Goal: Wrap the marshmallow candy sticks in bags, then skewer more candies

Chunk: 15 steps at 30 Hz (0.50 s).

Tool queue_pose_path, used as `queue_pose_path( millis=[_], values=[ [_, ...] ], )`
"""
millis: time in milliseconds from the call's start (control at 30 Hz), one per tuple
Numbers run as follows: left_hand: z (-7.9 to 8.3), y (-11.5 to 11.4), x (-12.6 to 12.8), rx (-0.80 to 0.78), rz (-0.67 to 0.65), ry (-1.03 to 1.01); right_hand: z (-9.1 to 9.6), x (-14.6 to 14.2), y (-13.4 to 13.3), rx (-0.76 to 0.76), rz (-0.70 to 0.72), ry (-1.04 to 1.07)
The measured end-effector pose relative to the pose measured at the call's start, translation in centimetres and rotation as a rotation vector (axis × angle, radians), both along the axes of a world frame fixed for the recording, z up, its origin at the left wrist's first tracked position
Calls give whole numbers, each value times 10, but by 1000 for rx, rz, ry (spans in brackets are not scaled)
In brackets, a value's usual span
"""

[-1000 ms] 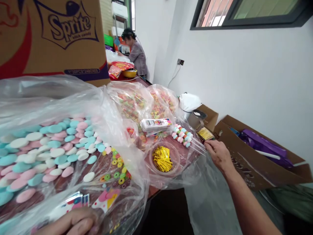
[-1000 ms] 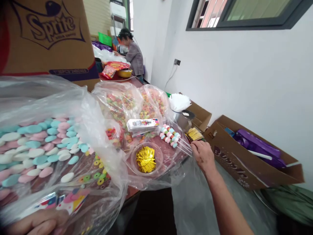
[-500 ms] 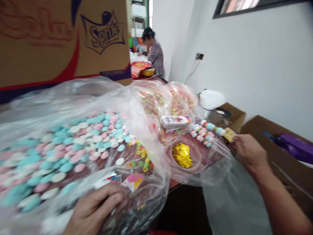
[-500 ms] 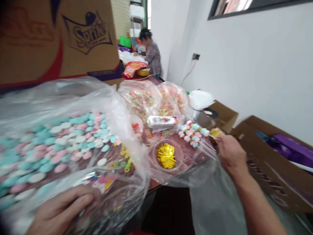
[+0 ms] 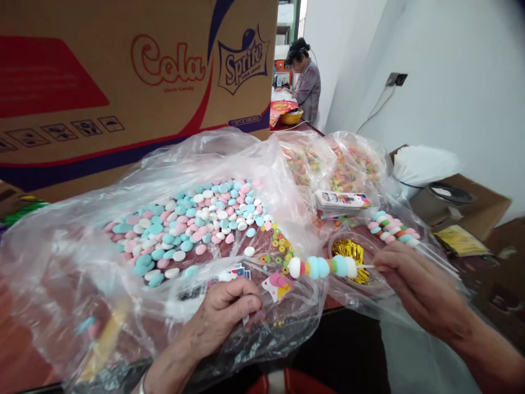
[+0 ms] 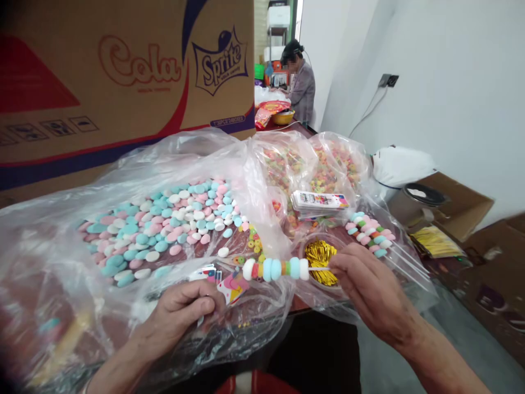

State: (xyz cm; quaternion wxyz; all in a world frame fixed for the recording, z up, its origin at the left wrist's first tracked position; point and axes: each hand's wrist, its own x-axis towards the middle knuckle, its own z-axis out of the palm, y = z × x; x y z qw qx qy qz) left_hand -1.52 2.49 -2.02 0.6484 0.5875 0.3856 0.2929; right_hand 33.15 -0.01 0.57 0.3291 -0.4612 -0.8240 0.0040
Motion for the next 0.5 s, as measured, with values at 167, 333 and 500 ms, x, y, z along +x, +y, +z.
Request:
queue_pose_path(
  millis=[167,333,500],
  values=[
    [0,1,-1,-44,-1,4,-3,1,3,20,85,-74],
    [4,4,-2,-37,-66,157,3,2,6,25,171,-181],
    [12,8,0,34,-191,293,10,-7,14,-17,234,-140]
  ],
)
